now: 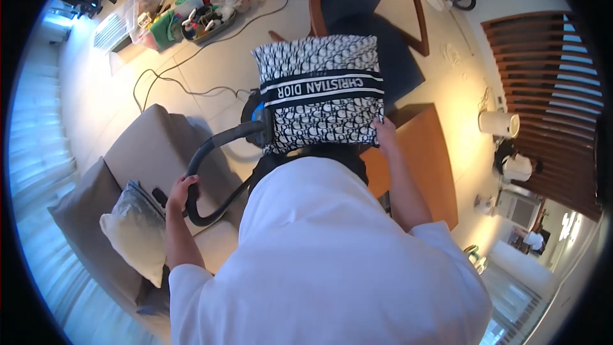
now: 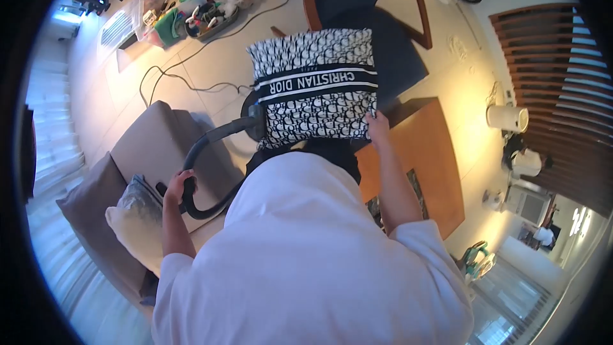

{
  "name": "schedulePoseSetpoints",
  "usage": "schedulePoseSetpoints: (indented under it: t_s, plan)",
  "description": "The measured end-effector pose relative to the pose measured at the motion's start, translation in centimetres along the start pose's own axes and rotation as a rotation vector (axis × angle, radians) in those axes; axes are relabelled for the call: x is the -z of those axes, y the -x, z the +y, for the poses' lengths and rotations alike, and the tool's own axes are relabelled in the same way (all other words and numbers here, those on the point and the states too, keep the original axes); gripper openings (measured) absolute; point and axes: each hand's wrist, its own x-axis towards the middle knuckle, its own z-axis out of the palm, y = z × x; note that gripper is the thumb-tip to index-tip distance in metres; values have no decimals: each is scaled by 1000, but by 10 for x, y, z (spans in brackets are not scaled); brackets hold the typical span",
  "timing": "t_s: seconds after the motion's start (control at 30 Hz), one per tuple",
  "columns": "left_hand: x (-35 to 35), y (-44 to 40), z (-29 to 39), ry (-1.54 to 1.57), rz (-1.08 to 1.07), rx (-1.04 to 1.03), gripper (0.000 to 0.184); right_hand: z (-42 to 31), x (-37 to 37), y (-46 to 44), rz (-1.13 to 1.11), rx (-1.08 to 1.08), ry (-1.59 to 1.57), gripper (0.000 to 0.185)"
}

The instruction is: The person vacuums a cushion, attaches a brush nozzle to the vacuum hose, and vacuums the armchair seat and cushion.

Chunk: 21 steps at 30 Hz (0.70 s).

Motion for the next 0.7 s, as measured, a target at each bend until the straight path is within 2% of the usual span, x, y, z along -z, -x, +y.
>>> schedulePoseSetpoints:
  t_s: [0.13,0.17,0.2,0.27,0.33,0.37,0.47,0.53,0.6,0.63,0.7]
  plan:
    - [6,10,17,-131,8,71,20,60,-18,-5,-6,-14,-51,26]
    - [18,12,19,0,38,36,23,61,-17,-1,-2,-53,-40,26]
    - [30,12,24,132,65,-7,27,55,-15,1,3,-84,-33,26]
    - [53,19,40,193,118,-82,42,23,-18,36,9,-127,-55,27]
    - [62,14,69,253,53,-157,46,11,-23,74,0,11,-47,29]
    - [49,14,87,234,38,-144,46,3,-24,95,21,-5,-54,29]
    - [-41,3,141,53,-282,-286,48,-6,-29,137,48,87,-20,29]
    - [-118,-14,173,-83,-520,-220,46,-3,-36,150,119,177,-341,27]
    - [-176,-31,180,-260,-618,-69,38,10,-26,164,164,92,-228,26]
    - [-200,-39,182,-328,-708,0,37,27,-24,164,181,104,-219,25]
    - [-224,-70,169,-505,-735,112,36,39,-29,167,235,185,-302,25]
